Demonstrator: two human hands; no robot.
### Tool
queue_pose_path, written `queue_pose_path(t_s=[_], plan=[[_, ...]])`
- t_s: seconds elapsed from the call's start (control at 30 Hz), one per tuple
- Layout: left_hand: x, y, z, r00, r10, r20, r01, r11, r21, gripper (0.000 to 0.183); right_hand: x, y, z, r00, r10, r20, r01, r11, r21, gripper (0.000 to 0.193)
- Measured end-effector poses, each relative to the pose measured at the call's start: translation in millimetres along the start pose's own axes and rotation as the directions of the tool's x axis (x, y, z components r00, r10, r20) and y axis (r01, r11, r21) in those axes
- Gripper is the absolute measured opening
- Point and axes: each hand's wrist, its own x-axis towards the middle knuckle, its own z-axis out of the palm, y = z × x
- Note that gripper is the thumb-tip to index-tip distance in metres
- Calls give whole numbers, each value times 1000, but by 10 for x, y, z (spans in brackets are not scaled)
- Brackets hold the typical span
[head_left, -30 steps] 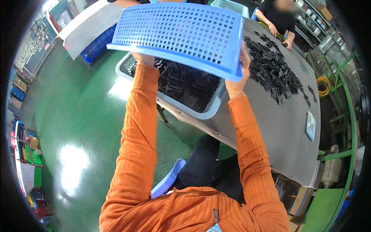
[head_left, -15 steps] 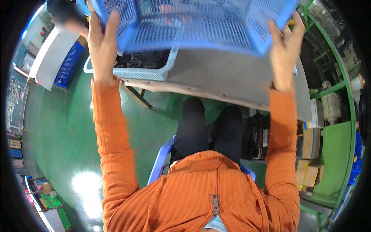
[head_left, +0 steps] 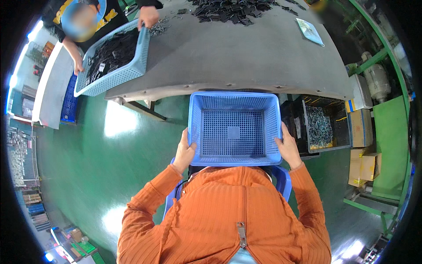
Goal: The person sorts black plastic components and metal clips from a large pile on a table into smaller bins.
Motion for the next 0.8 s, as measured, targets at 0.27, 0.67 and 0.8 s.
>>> queue_pose_path(t_s=[0.27, 0.67, 0.8], plan=[[297, -5, 156, 992, 110, -67, -97, 980, 174, 61, 394, 31, -163, 994, 78, 82, -53, 962, -267, 61], [4333, 1265, -79, 754, 656, -40, -443, 553, 706, 47, 4704, -279, -871, 737, -446, -508, 331, 893, -305, 50], [5615, 1181, 92, 755, 622, -209, -383, 676, 630, 49, 5744, -310, -791, 790, -329, -517, 270, 944, -189, 54]])
